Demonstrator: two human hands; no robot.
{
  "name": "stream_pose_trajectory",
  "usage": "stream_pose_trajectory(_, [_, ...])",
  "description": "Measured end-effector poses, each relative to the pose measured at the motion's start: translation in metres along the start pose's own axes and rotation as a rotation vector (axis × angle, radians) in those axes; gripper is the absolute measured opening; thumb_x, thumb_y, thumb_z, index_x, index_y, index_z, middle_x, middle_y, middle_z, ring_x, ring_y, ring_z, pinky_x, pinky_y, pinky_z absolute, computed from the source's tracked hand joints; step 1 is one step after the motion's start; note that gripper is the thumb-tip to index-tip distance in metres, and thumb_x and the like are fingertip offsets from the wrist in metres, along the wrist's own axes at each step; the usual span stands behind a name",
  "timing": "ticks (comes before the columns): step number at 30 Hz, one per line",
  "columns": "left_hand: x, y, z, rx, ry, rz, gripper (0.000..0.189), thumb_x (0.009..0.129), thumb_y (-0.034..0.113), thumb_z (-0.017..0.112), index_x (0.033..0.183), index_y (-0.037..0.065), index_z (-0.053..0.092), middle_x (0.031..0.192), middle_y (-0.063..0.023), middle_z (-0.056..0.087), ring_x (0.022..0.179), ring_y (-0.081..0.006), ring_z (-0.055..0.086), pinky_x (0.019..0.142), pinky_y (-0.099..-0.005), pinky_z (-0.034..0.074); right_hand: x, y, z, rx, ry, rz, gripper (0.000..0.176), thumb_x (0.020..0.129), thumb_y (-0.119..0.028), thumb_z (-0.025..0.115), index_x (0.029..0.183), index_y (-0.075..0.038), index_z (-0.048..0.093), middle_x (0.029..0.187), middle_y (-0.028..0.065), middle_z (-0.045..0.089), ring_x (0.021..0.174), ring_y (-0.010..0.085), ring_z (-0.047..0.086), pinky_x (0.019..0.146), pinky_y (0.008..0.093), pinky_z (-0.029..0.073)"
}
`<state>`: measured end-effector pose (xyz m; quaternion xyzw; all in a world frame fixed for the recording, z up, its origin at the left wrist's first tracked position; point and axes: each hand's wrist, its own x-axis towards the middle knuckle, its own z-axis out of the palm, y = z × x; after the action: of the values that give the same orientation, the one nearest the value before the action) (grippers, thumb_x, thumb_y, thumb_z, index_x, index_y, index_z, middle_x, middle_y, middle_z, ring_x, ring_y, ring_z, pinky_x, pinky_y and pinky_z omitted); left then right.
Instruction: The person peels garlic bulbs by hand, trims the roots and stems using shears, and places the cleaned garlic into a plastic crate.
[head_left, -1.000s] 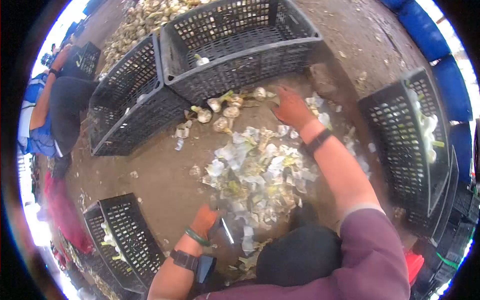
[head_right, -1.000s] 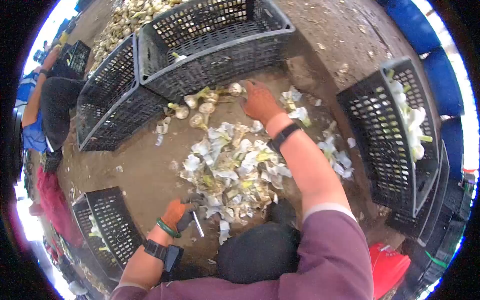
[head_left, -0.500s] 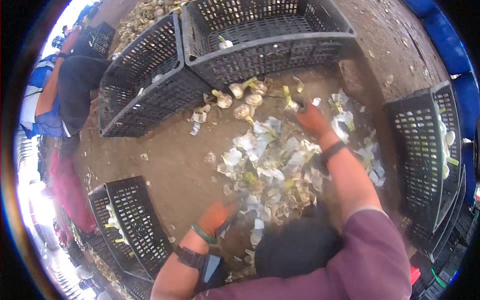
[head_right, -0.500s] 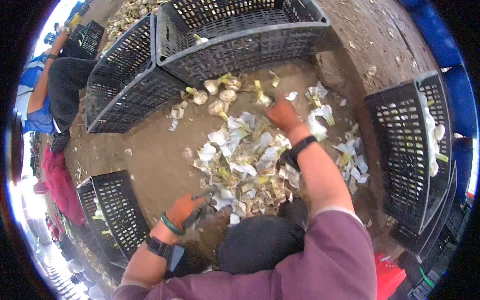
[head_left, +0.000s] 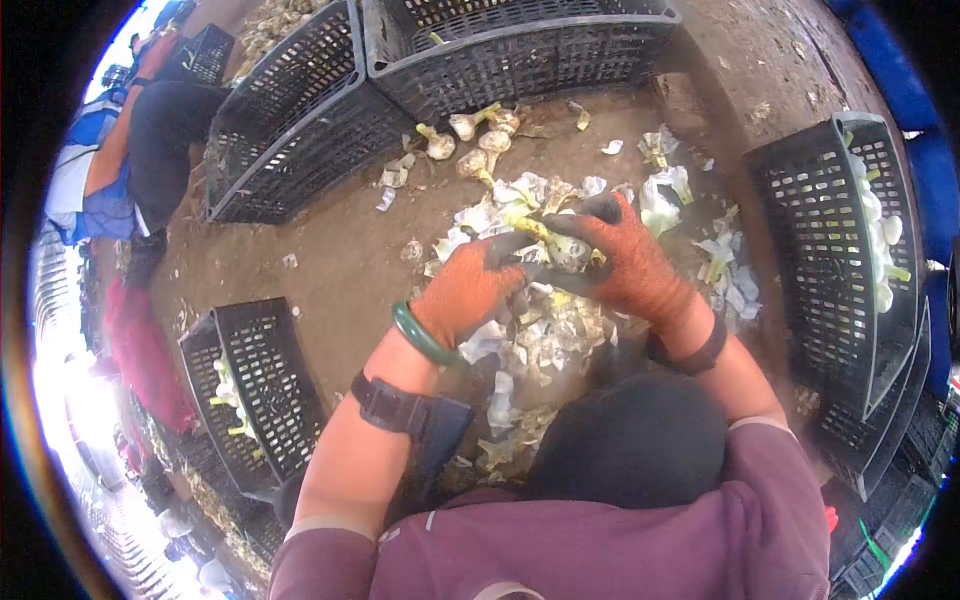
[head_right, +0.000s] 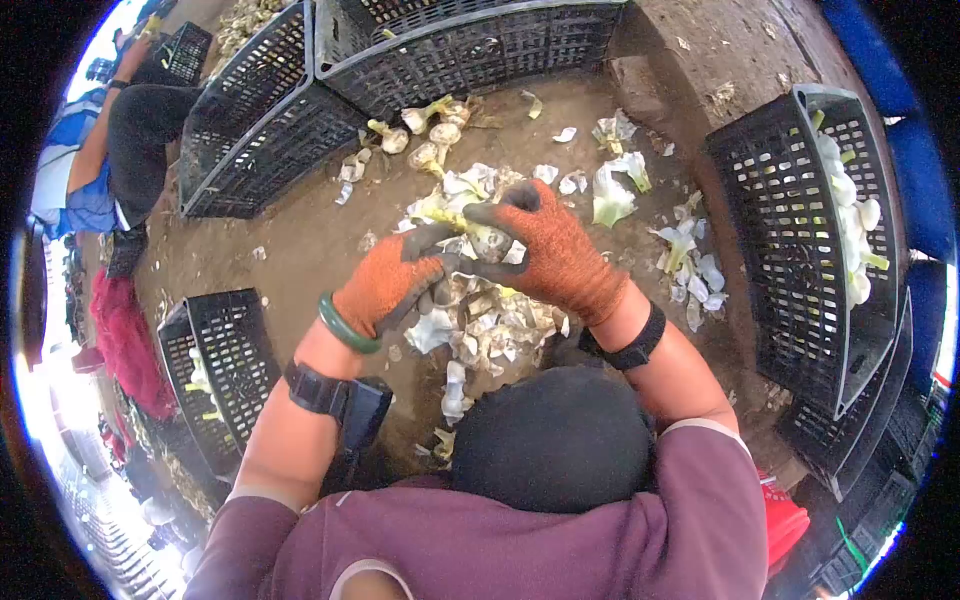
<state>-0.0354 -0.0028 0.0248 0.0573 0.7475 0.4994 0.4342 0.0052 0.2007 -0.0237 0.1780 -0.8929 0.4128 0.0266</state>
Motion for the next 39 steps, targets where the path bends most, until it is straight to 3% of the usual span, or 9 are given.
stream_pose_trajectory(9, [0.014, -0.022, 0.012, -0.088, 0.205, -0.013, 0.022, 0.078, 0.009, 0.056, 0.096, -0.002, 0.062, 0.078, -0.0094, 0.065, 0.066, -0.0165, 0.06, 0.058, -0.03, 0.048, -0.003, -0.006, 0.011, -0.161, -0.012, -0.067, 0.052, 0.062, -0.02, 0.075, 0.111, -0.018, 0.059, 0.094, 0.0134, 0.052, 0.087, 0.0304, 0.054, 0.078, 0.0373, 0.046])
stream_pose_trajectory(16, [0.013, -0.024, 0.003, 0.556, 0.284, 0.222, 0.026, 0.076, 0.015, 0.059, 0.096, 0.0, 0.063, 0.084, -0.0142, 0.066, 0.077, -0.0228, 0.062, 0.073, -0.0357, 0.048, -0.008, 0.019, 0.027, 1.037, -0.11, 0.417, 0.062, 0.07, -0.022, 0.076, 0.12, -0.001, 0.047, 0.113, 0.0062, 0.053, 0.101, 0.0144, 0.049, 0.086, 0.0297, 0.042])
stream_pose_trajectory(19, [0.005, -0.03, 0.011, 0.054, 0.343, 0.272, 0.025, 0.076, 0.015, 0.059, 0.095, 0.0, 0.063, 0.084, -0.0156, 0.065, 0.077, -0.0251, 0.062, 0.071, -0.0345, 0.047, -0.013, 0.027, 0.033, 0.98, -0.137, 0.415, 0.061, 0.07, -0.021, 0.076, 0.119, -0.003, 0.047, 0.112, 0.0073, 0.052, 0.103, 0.0145, 0.049, 0.089, 0.0291, 0.041])
stream_pose_trajectory(23, [0.005, -0.029, 0.007, 0.135, 0.263, 0.181, 0.027, 0.075, 0.011, 0.059, 0.1, 0.002, 0.062, 0.092, -0.0147, 0.065, 0.08, -0.0252, 0.062, 0.069, -0.034, 0.047, -0.012, 0.028, 0.036, 1.585, -0.214, 0.597, 0.041, 0.083, -0.022, 0.062, 0.116, -0.003, 0.048, 0.098, 0.0056, 0.056, 0.075, 0.0111, 0.056, 0.061, 0.025, 0.048])
stream_pose_trajectory(25, [0.01, -0.035, 0.019, 0.267, 0.425, 0.362, 0.029, 0.075, 0.012, 0.061, 0.102, 0.004, 0.061, 0.095, -0.0141, 0.064, 0.081, -0.026, 0.062, 0.068, -0.0347, 0.048, -0.018, 0.022, 0.05, 0.804, 0.127, 0.136, 0.035, 0.092, -0.031, 0.045, 0.113, -0.003, 0.049, 0.091, 0.0059, 0.058, 0.066, 0.0099, 0.056, 0.054, 0.0246, 0.048])
stream_pose_trajectory(28, [0.019, -0.031, 0.034, 0.494, 0.681, 0.556, 0.022, 0.078, 0.011, 0.06, 0.099, 0.006, 0.063, 0.082, -0.013, 0.065, 0.069, -0.023, 0.062, 0.065, -0.0336, 0.048, -0.004, 0.021, 0.052, 1.428, 0.059, 0.608, 0.041, 0.097, -0.036, 0.033, 0.112, -0.002, 0.05, 0.094, 0.008, 0.058, 0.073, 0.011, 0.057, 0.065, 0.027, 0.049])
stream_pose_trajectory(31, [0.021, -0.037, 0.051, 0.771, 0.644, 0.685, 0.022, 0.079, 0.009, 0.057, 0.101, 0.009, 0.062, 0.08, -0.0135, 0.063, 0.067, -0.026, 0.061, 0.064, -0.0329, 0.048, -0.003, 0.012, 0.052, 0.702, 0.315, 0.334, 0.041, 0.096, -0.035, 0.033, 0.112, -0.001, 0.051, 0.095, 0.0099, 0.058, 0.079, 0.0158, 0.057, 0.072, 0.0308, 0.048])
stream_pose_trajectory(37, [0.021, -0.058, -0.019, 0.253, 0.65, 0.009, 0.028, 0.081, 0.016, 0.057, 0.109, 0.01, 0.058, 0.092, -0.016, 0.064, 0.079, -0.0315, 0.062, 0.067, -0.0373, 0.05, -0.012, 0.037, 0.047, 0.684, 0.008, 0.083, 0.036, 0.088, -0.029, 0.043, 0.112, -0.003, 0.053, 0.085, 0.0089, 0.06, 0.075, 0.0189, 0.058, 0.07, 0.0311, 0.047])
stream_pose_trajectory(39, [0.015, -0.049, -0.029, 0.462, 0.534, -0.107, 0.033, 0.082, 0.02, 0.058, 0.113, 0.01, 0.057, 0.094, -0.0169, 0.064, 0.082, -0.0324, 0.062, 0.071, -0.0376, 0.049, -0.008, 0.034, 0.037, 1.092, -0.173, 0.486, 0.038, 0.082, -0.018, 0.057, 0.117, -0.003, 0.049, 0.094, 0.009, 0.06, 0.079, 0.022, 0.059, 0.072, 0.031, 0.048])
